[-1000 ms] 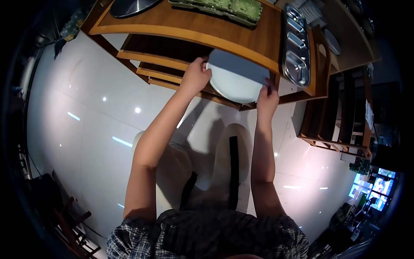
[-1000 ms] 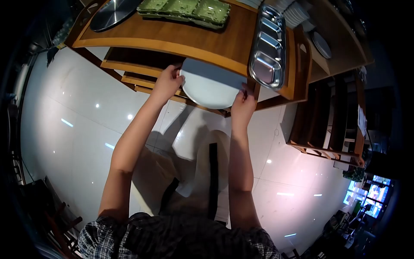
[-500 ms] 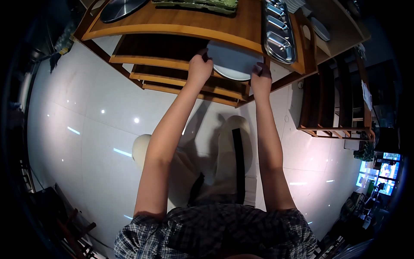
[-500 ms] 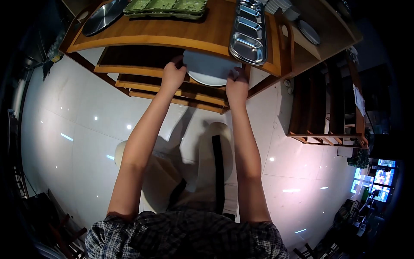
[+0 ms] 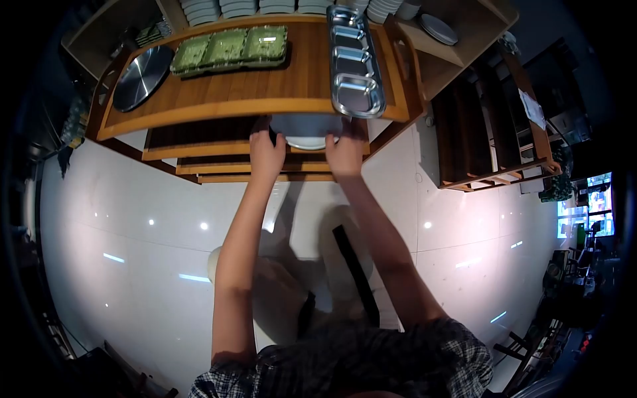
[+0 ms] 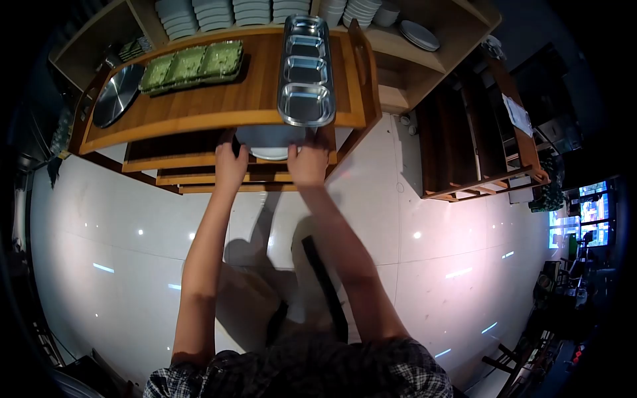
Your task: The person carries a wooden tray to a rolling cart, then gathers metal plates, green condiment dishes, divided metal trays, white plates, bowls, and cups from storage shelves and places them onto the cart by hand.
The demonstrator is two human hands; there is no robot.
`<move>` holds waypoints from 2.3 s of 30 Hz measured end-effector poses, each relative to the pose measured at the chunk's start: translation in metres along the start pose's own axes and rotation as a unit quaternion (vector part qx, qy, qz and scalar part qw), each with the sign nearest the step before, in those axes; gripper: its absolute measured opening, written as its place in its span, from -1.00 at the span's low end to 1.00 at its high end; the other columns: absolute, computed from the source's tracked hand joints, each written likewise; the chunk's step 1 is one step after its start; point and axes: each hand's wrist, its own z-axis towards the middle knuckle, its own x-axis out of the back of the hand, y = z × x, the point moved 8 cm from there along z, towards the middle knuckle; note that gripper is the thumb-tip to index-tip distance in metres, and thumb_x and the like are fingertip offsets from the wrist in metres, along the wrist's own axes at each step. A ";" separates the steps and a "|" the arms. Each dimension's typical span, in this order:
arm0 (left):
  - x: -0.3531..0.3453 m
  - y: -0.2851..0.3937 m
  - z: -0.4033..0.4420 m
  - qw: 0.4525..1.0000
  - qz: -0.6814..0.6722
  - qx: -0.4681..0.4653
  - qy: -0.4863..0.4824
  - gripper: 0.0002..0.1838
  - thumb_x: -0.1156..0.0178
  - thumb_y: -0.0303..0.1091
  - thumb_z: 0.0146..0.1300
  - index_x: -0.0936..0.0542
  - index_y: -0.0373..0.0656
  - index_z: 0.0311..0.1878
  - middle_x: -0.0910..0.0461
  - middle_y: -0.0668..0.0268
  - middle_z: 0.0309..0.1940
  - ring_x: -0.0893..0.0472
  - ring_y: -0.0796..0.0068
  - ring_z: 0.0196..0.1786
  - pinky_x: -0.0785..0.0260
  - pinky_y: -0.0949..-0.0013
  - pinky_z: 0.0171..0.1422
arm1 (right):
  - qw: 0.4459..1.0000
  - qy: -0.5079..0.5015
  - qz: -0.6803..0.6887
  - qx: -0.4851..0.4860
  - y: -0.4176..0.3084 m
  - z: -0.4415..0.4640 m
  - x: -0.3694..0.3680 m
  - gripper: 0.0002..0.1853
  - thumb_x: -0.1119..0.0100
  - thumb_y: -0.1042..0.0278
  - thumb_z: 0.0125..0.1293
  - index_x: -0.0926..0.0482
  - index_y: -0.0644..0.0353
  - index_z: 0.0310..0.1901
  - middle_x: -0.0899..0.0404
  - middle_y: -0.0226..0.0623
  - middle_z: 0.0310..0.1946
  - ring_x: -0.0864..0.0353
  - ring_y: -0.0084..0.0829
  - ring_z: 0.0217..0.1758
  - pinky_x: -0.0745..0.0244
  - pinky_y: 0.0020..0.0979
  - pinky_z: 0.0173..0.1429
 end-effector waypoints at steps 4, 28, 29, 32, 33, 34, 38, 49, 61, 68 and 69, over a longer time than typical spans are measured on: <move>0.033 0.039 -0.017 0.999 0.012 -0.041 0.031 -0.81 -0.06 -0.60 0.11 -0.55 -0.32 -0.19 -0.55 0.03 -0.13 -0.48 0.01 -0.06 -0.35 0.14 0.05 | 0.997 0.008 0.055 0.061 -0.036 -0.048 0.022 -0.58 -0.18 0.53 0.06 -0.46 0.28 0.03 -0.30 0.16 0.13 -0.30 0.16 0.19 -0.23 0.03 0.23; 0.136 0.415 -0.025 0.970 -0.105 -0.006 -0.218 -0.79 0.00 -0.72 0.01 -0.58 -0.25 -0.39 -0.62 0.17 -0.31 -0.59 0.17 -0.18 -0.42 0.28 -0.03 | 0.895 -0.253 0.168 -0.328 -0.079 -0.053 0.421 -0.72 0.01 0.21 0.36 -0.58 0.15 -0.06 -0.62 -0.04 -0.45 -0.65 -0.10 -0.33 -0.53 -0.25 -0.15; 0.134 0.423 -0.031 0.970 -0.101 -0.001 -0.223 -0.79 0.00 -0.72 0.01 -0.58 -0.25 -0.39 -0.62 0.17 -0.31 -0.59 0.17 -0.18 -0.42 0.28 -0.03 | 0.900 -0.217 0.159 -0.342 -0.072 -0.057 0.433 -0.78 0.00 0.35 0.33 -0.57 0.15 -0.06 -0.62 -0.05 -0.42 -0.64 -0.10 -0.35 -0.52 -0.29 -0.19; 0.115 0.451 -0.033 0.961 -0.114 0.007 -0.250 -0.80 -0.02 -0.70 0.04 -0.60 -0.24 -0.35 -0.62 0.16 -0.32 -0.59 0.18 -0.22 -0.43 0.29 -0.07 | 0.923 -0.153 0.160 -0.314 -0.047 -0.050 0.459 -0.74 -0.01 0.57 0.26 -0.54 0.16 -0.04 -0.61 -0.04 -0.32 -0.63 -0.12 -0.32 -0.51 -0.33 -0.20; 0.112 0.459 -0.038 0.962 -0.116 0.006 -0.247 -0.81 -0.04 -0.68 0.05 -0.60 -0.23 -0.36 -0.62 0.16 -0.33 -0.59 0.15 -0.24 -0.43 0.26 -0.08 | 0.938 -0.130 0.163 -0.275 -0.044 -0.050 0.475 -0.68 -0.01 0.66 0.21 -0.52 0.16 -0.01 -0.60 -0.04 -0.25 -0.63 -0.14 -0.27 -0.51 -0.34 -0.17; 0.104 0.459 -0.045 0.957 -0.108 0.028 -0.269 -0.80 -0.04 -0.67 0.06 -0.60 -0.23 -0.31 -0.62 0.15 -0.31 -0.61 0.19 -0.26 -0.45 0.28 -0.11 | 0.937 -0.132 0.161 -0.279 -0.036 -0.046 0.489 -0.68 -0.01 0.66 0.21 -0.52 0.16 -0.01 -0.60 -0.04 -0.25 -0.63 -0.14 -0.27 -0.51 -0.34 -0.17; 0.075 0.447 -0.065 0.942 -0.113 0.104 -0.298 -0.67 -0.05 -0.63 0.07 -0.53 -0.19 -0.06 -0.63 0.16 -0.23 -0.64 0.28 -0.21 -0.49 0.30 -0.11 | 0.959 -0.108 0.078 -0.252 -0.003 -0.021 0.529 -0.60 -0.06 0.69 0.10 -0.51 0.19 0.01 -0.52 -0.03 0.00 -0.61 -0.13 -0.11 -0.53 -0.27 -0.08; 0.060 0.481 0.032 0.967 -0.021 0.045 -0.251 -0.60 -0.08 -0.65 0.03 -0.48 -0.26 0.01 -0.58 0.08 -0.11 -0.60 0.11 -0.12 -0.46 0.22 -0.01 | 0.896 -0.123 0.246 -0.347 0.040 0.063 0.498 -0.92 -0.13 0.52 0.27 -0.57 0.30 -0.23 -0.63 -0.31 -0.45 -0.64 -0.51 -0.42 -0.56 -0.50 -0.30; 0.006 0.466 0.191 0.984 0.022 -0.051 -0.168 -0.50 -0.12 -0.70 -0.11 -0.49 -0.25 0.02 -0.46 0.00 0.08 -0.49 -0.05 0.07 -0.38 0.10 0.16 | 0.908 -0.343 0.050 -0.234 0.033 0.252 0.375 -0.77 -0.12 0.22 0.32 -0.55 0.24 -0.26 -0.60 -0.09 -0.45 -0.63 -0.16 -0.42 -0.49 -0.24 -0.30; -0.041 0.468 0.242 0.984 0.075 -0.054 -0.155 -0.47 -0.12 -0.60 -0.02 -0.44 -0.21 0.12 -0.41 0.00 0.16 -0.41 -0.07 0.18 -0.29 0.05 0.25 | 0.927 -0.273 0.189 -0.173 0.048 0.326 0.342 -0.45 -0.09 0.66 0.05 -0.42 0.18 0.16 -0.23 -0.01 0.32 -0.47 -0.07 0.18 -0.43 -0.23 0.19; -0.051 0.465 0.249 0.983 0.079 -0.037 -0.160 -0.46 -0.13 -0.58 -0.01 -0.42 -0.19 0.15 -0.39 0.00 0.19 -0.39 -0.07 0.21 -0.26 0.03 0.28 | 0.928 -0.277 0.186 -0.165 0.059 0.337 0.333 -0.45 -0.09 0.66 0.05 -0.42 0.18 0.16 -0.23 -0.01 0.32 -0.47 -0.07 0.18 -0.43 -0.23 0.19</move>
